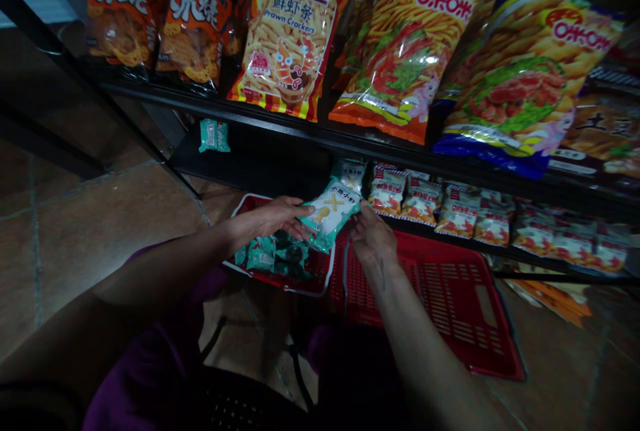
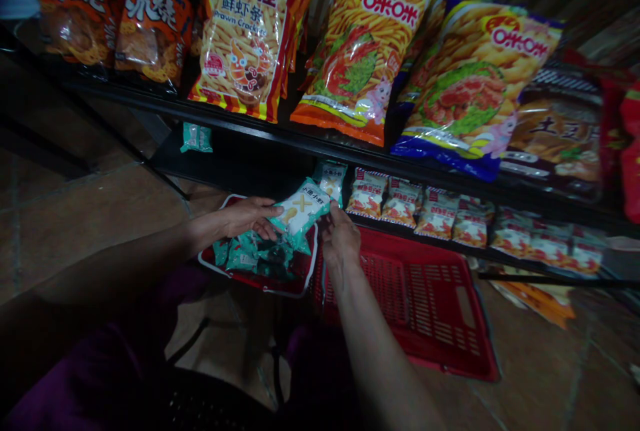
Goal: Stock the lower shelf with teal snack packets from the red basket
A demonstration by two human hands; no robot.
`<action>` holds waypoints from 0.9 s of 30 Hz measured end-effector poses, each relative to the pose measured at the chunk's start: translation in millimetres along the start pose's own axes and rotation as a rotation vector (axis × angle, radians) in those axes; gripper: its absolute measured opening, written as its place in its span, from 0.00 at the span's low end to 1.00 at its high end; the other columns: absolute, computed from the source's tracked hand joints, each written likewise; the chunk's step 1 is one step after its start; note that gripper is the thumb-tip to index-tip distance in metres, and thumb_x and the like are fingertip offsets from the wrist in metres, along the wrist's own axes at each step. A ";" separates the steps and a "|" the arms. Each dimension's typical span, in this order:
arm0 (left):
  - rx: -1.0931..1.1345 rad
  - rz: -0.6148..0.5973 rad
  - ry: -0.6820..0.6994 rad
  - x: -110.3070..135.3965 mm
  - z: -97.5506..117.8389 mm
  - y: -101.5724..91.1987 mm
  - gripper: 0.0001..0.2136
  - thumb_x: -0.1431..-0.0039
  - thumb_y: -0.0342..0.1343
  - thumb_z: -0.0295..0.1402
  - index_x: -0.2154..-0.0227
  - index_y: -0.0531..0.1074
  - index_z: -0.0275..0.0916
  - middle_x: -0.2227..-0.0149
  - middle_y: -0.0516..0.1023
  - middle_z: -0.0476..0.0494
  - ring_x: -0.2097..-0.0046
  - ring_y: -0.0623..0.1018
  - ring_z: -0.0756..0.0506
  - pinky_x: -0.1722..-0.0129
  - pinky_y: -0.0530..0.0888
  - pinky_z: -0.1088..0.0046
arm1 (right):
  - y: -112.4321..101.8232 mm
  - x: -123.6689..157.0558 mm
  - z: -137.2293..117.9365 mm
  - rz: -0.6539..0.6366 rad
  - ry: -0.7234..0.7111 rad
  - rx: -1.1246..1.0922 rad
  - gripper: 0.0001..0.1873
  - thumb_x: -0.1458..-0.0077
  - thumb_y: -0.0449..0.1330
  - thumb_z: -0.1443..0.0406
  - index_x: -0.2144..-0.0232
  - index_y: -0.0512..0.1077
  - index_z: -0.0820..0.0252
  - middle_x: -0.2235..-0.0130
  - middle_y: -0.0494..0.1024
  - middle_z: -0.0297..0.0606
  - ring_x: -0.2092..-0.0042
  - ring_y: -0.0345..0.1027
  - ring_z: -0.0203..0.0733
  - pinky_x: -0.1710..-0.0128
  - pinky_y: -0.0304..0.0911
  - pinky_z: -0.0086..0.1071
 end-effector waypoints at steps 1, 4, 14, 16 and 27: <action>0.003 0.004 0.009 0.0 1.3 0.5 0.13 0.50 0.62 0.38 0.66 0.70 0.35 0.76 0.78 0.42 0.76 0.78 0.47 0.78 0.72 0.76 | -0.5 -0.2 -0.1 0.003 0.000 -0.001 0.06 0.56 0.67 0.67 0.74 0.72 0.59 0.76 0.75 0.29 0.75 0.68 0.29 0.75 0.68 0.21; -0.016 0.029 0.001 0.4 2.3 0.7 0.12 0.49 0.62 0.37 0.67 0.69 0.35 0.78 0.78 0.43 0.78 0.76 0.48 0.79 0.71 0.77 | -0.6 0.5 -0.4 0.009 0.005 -0.013 0.04 0.54 0.65 0.68 0.74 0.72 0.60 0.75 0.75 0.29 0.75 0.68 0.29 0.75 0.67 0.21; 0.034 0.045 0.011 -1.2 1.8 -1.9 0.10 0.47 0.60 0.36 0.69 0.69 0.35 0.78 0.78 0.43 0.79 0.75 0.49 0.79 0.70 0.77 | 2.1 1.8 -1.9 -0.002 -0.013 -0.001 0.06 0.55 0.66 0.66 0.74 0.72 0.59 0.75 0.75 0.29 0.75 0.67 0.29 0.75 0.67 0.22; 0.060 0.022 0.015 -0.7 2.7 0.8 0.09 0.46 0.60 0.35 0.68 0.69 0.34 0.76 0.78 0.42 0.77 0.77 0.49 0.78 0.71 0.78 | 1.9 1.7 -3.0 -0.001 -0.011 -0.006 0.05 0.54 0.66 0.66 0.74 0.72 0.59 0.75 0.75 0.29 0.75 0.67 0.29 0.75 0.67 0.21; 0.156 0.012 0.105 6.0 19.3 9.2 0.16 0.49 0.58 0.21 0.56 0.69 0.32 0.69 0.78 0.42 0.72 0.78 0.50 0.68 0.74 0.75 | 3.3 4.1 -5.8 0.021 0.049 -0.074 0.06 0.48 0.60 0.69 0.76 0.70 0.60 0.80 0.70 0.27 0.78 0.63 0.29 0.78 0.64 0.21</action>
Point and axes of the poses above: each hand's wrist, its own x-axis away from the middle knuckle, its own y-axis out of the palm, z = x × y, the point moved 10 cm from there along -x, towards the middle knuckle
